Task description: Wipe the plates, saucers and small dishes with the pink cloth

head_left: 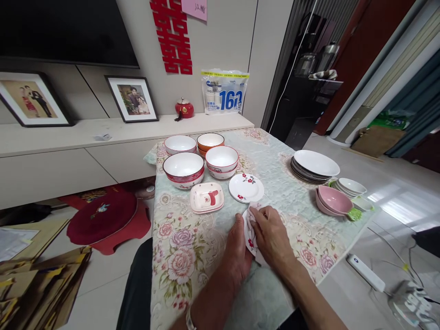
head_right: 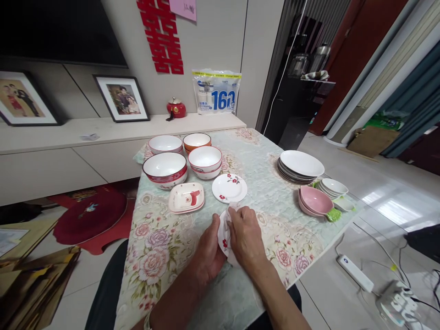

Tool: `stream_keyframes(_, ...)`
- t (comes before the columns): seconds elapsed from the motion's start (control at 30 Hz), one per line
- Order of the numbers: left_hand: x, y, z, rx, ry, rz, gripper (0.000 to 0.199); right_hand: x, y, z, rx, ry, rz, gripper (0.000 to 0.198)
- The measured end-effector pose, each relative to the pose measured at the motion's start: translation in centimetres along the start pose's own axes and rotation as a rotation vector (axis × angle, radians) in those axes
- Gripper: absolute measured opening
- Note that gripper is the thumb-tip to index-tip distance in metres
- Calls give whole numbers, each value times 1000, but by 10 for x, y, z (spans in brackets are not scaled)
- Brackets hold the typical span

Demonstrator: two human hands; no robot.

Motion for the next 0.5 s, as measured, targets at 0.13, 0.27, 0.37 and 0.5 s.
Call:
stream_keyframes(0.13,-3,2,-4,-5,21,-20,44,-6,-12,21,175,-118,118,32)
stream_keyframes(0.27,-4,0,-4,-1,-4,-110,47,-23,-25,18,286,-209,256,32)
stream_keyframes(0.37,-2,-1,-3,7,-6,-124,47,-29,-25,9,259,-265,258,33)
stream_keyframes(0.5,-1,2,-1,21,-2,-51,47,-20,-15,-5,102,-178,127,33)
Point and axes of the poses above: each hand's wrist, its own x-axis towards the middle knuckle, its own y-axis out of the palm, z = x × y, the point moved 5 cm from there along x, towards the middle knuckle, and after that the axes turned 11 degrees about -x, right-handed, at the moved point
